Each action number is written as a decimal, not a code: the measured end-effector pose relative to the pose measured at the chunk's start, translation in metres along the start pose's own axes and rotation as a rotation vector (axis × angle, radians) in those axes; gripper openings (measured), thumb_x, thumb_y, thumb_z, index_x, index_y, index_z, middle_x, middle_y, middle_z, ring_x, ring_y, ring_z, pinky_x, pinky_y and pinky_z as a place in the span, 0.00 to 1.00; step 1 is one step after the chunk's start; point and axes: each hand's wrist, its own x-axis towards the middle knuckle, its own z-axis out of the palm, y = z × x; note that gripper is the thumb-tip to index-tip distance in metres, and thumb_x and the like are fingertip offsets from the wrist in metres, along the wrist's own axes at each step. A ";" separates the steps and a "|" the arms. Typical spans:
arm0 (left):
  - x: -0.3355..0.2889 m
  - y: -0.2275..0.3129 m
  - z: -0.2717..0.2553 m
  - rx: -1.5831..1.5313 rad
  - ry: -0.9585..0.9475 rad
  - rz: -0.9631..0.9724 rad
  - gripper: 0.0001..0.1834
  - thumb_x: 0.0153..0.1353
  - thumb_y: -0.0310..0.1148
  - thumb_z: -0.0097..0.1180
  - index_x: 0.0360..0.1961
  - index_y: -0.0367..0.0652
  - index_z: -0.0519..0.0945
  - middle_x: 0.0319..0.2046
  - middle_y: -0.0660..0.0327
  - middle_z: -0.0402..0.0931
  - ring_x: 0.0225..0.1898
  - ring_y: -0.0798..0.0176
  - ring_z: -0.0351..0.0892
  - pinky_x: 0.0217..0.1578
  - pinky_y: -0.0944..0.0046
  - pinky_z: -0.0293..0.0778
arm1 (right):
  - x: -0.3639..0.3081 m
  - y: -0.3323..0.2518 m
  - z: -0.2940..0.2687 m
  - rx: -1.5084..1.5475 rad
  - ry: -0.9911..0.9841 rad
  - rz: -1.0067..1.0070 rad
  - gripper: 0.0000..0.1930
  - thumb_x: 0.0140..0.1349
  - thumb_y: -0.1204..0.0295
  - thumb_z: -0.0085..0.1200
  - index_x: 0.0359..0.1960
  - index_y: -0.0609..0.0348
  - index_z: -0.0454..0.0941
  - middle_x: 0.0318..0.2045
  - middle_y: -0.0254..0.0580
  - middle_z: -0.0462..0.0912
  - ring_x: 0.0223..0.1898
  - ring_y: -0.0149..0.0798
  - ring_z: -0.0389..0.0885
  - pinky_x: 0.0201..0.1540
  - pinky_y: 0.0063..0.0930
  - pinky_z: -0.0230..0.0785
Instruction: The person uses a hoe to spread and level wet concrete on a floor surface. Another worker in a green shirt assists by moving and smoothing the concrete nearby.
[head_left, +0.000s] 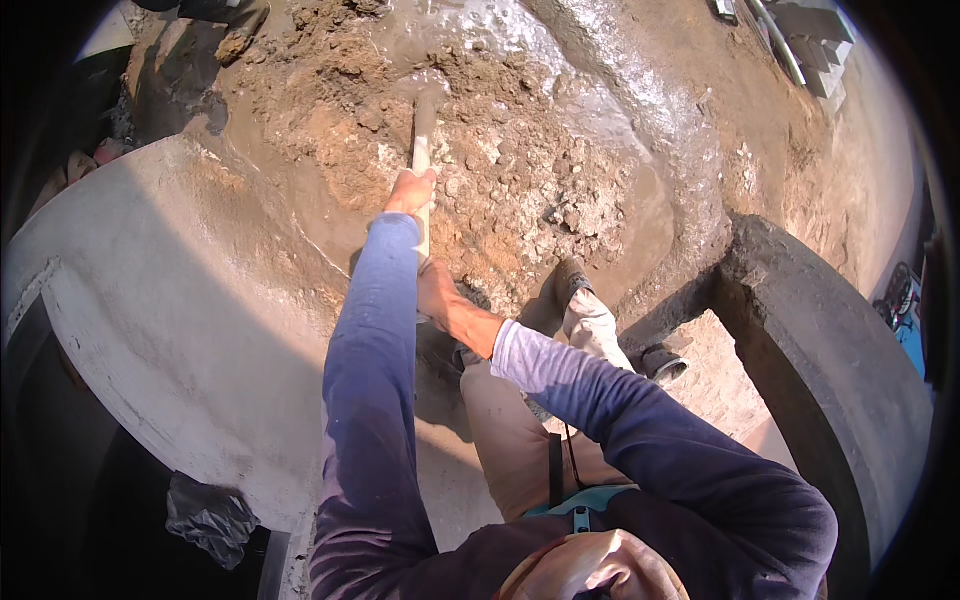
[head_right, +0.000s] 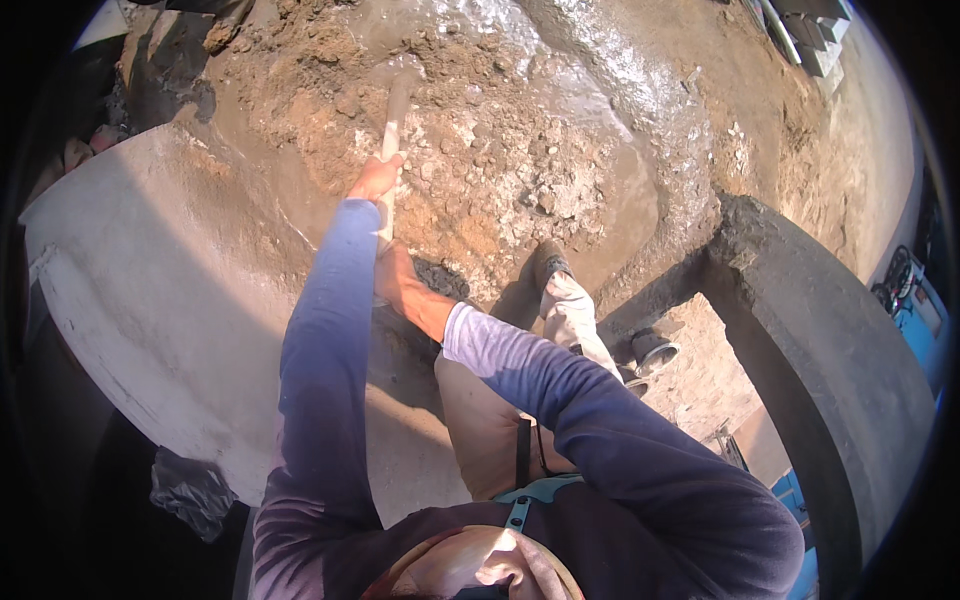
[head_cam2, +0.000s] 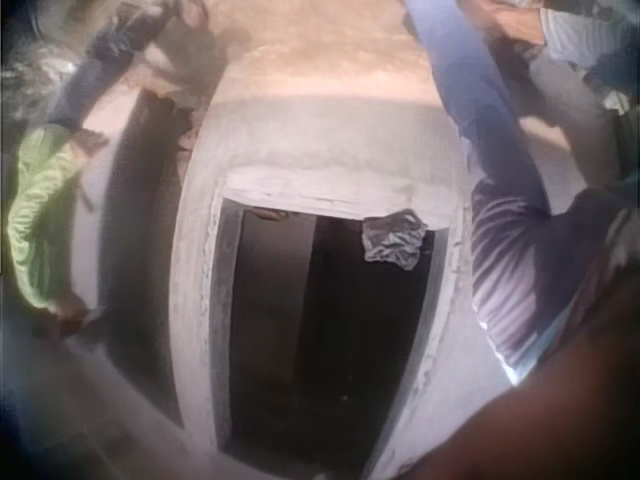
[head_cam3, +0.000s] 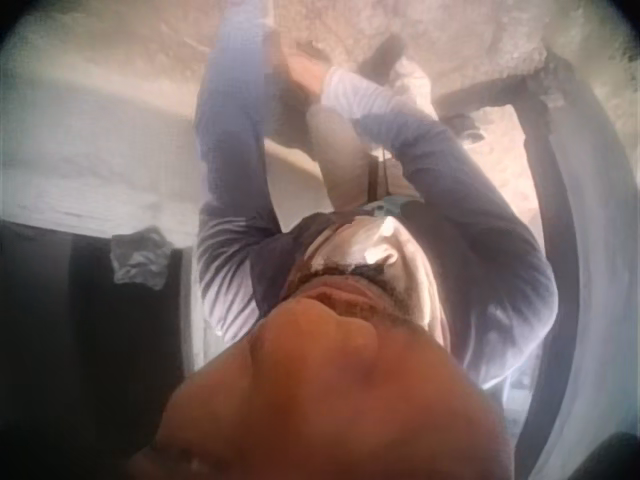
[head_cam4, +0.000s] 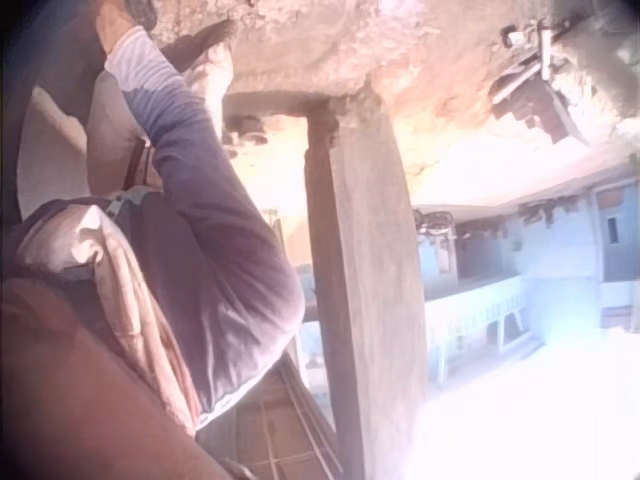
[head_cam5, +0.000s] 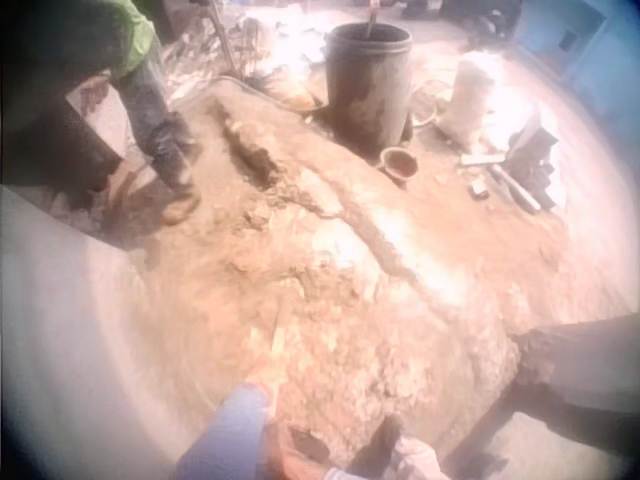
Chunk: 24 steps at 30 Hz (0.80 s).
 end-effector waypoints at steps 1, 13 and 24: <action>-0.016 -0.027 -0.010 -0.015 0.003 -0.095 0.13 0.70 0.39 0.56 0.35 0.40 0.78 0.24 0.66 0.73 0.21 0.70 0.71 0.21 0.64 0.68 | -0.014 0.010 0.008 -0.104 -0.022 0.056 0.18 0.63 0.69 0.59 0.49 0.70 0.74 0.32 0.57 0.85 0.35 0.48 0.87 0.36 0.43 0.77; -0.109 0.024 -0.078 -0.757 0.451 0.303 0.18 0.71 0.37 0.59 0.51 0.40 0.66 0.30 0.64 0.68 0.23 0.70 0.71 0.23 0.66 0.74 | 0.015 -0.011 -0.015 -0.815 -0.149 -0.426 0.20 0.60 0.69 0.57 0.54 0.56 0.73 0.31 0.54 0.83 0.36 0.55 0.85 0.42 0.48 0.74; 0.011 -0.051 -0.130 -0.063 0.338 0.055 0.26 0.65 0.34 0.62 0.57 0.30 0.68 0.41 0.49 0.81 0.37 0.53 0.84 0.35 0.54 0.79 | 0.165 -0.031 0.068 -0.854 -0.118 -0.418 0.18 0.65 0.65 0.57 0.49 0.66 0.71 0.34 0.62 0.83 0.39 0.60 0.84 0.40 0.46 0.75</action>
